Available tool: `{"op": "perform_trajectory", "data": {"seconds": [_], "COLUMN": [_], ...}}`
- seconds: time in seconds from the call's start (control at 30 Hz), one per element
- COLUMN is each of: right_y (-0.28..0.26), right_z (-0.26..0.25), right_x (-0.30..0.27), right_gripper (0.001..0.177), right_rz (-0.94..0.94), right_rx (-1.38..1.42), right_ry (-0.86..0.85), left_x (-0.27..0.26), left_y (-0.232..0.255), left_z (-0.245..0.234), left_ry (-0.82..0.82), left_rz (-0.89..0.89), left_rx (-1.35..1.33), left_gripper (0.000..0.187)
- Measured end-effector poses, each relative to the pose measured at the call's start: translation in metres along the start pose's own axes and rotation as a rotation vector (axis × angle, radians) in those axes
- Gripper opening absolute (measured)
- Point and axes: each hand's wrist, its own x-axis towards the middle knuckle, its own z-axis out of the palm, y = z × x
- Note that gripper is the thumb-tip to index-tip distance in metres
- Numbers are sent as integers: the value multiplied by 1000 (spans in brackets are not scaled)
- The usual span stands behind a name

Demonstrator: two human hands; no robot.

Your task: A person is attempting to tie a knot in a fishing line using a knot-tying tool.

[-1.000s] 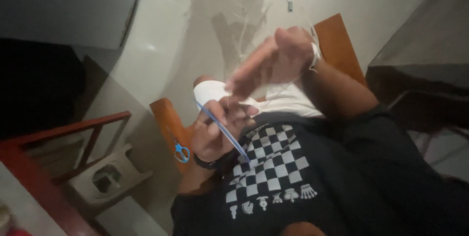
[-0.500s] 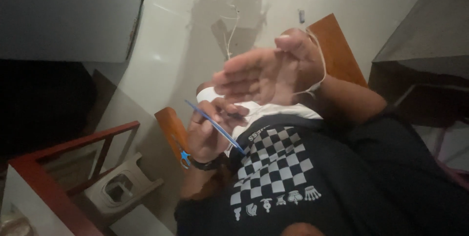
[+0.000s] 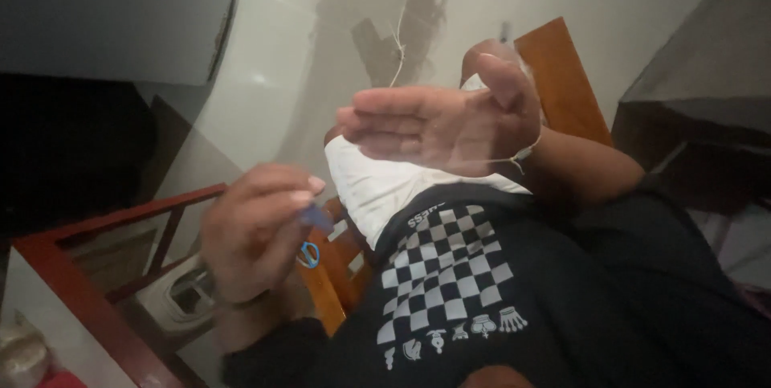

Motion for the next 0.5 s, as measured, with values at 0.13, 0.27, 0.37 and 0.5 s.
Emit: {"op": "perform_trajectory", "data": {"seconds": [0.13, 0.27, 0.37, 0.5], "right_y": [-1, -7, -7, -13], "right_z": [-9, -9, -12, -13], "right_x": [2, 5, 7, 6], "right_gripper": [76, 77, 76, 74], "right_rz": [-20, 17, -40, -19], "right_rx": [-80, -73, -130, -117], "right_ry": [14, 67, 34, 29], "left_x": [37, 78, 95, 101], "left_y": [15, 28, 13, 13], "left_z": [-7, 5, -5, -6], "left_ry": [-152, -244, -295, -334], "left_rz": [277, -26, 458, 428], "left_rx": [740, 742, 1057, 988], "left_gripper": [19, 29, 6, 15]}}
